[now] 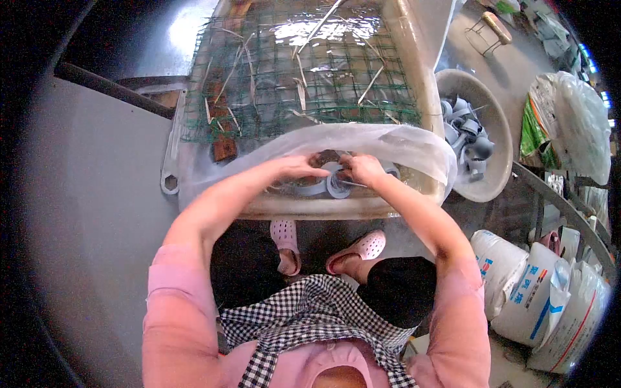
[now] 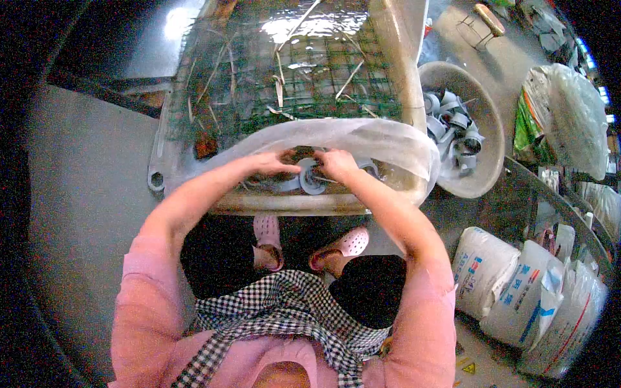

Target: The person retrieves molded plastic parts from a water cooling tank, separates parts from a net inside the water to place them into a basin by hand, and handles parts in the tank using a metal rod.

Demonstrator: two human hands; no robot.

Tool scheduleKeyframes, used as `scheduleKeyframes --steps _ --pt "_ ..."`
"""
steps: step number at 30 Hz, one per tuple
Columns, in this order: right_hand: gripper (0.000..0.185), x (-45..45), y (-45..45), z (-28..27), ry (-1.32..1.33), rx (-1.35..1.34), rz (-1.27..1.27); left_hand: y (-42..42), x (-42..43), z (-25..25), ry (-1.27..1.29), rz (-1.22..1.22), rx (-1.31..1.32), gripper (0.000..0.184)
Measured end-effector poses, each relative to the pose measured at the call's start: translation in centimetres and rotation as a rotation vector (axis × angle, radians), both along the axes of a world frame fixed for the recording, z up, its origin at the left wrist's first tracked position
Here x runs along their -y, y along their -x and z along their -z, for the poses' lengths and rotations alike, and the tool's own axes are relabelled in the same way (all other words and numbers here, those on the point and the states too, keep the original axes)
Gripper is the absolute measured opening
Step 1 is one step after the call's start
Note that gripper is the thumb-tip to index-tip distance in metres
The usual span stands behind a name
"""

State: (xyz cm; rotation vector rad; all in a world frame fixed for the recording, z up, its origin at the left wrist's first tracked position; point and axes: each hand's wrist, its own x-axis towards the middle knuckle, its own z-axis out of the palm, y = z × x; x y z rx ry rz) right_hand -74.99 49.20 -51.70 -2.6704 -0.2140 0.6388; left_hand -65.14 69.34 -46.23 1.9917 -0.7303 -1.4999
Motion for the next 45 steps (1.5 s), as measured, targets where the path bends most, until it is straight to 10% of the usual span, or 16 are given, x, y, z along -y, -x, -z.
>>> scheduleKeyframes --steps 4,8,11,14,24,26,34,42,45 --pt "0.036 0.9 1.3 -3.3 0.112 0.100 0.001 -1.3 -4.8 4.4 -0.316 0.637 0.613 0.085" --pt "0.036 2.1 2.7 -7.5 0.198 0.156 -0.015 -1.9 -6.2 8.8 -0.318 0.620 0.673 0.061" --pt "0.032 4.7 4.7 -8.5 0.191 0.304 0.049 -2.6 -5.5 10.9 -0.395 0.045 0.414 0.043" --pt "0.033 6.8 6.0 -9.2 0.095 0.389 0.181 -1.5 -4.9 4.2 -0.087 0.342 0.546 0.032" --pt "0.025 8.0 7.8 -11.0 -0.344 0.540 0.335 -1.2 -2.3 2.0 0.099 -0.320 0.380 0.058" --pt "0.024 8.0 7.7 -11.3 -0.510 0.478 0.355 1.1 -0.6 -2.9 0.225 -0.712 -0.148 0.049" --pt "0.025 10.4 6.7 -11.1 -0.917 0.566 0.577 4.0 3.9 -5.0 0.574 -0.760 -0.426 0.030" --pt "0.022 12.2 7.3 -10.6 -1.810 0.496 1.396 6.0 11.2 -9.0 0.790 -0.915 -0.507 0.034" --pt "0.019 21.0 8.0 -8.3 -2.001 0.634 1.228 5.8 17.2 -10.1 0.841 -0.857 -0.480 0.033"
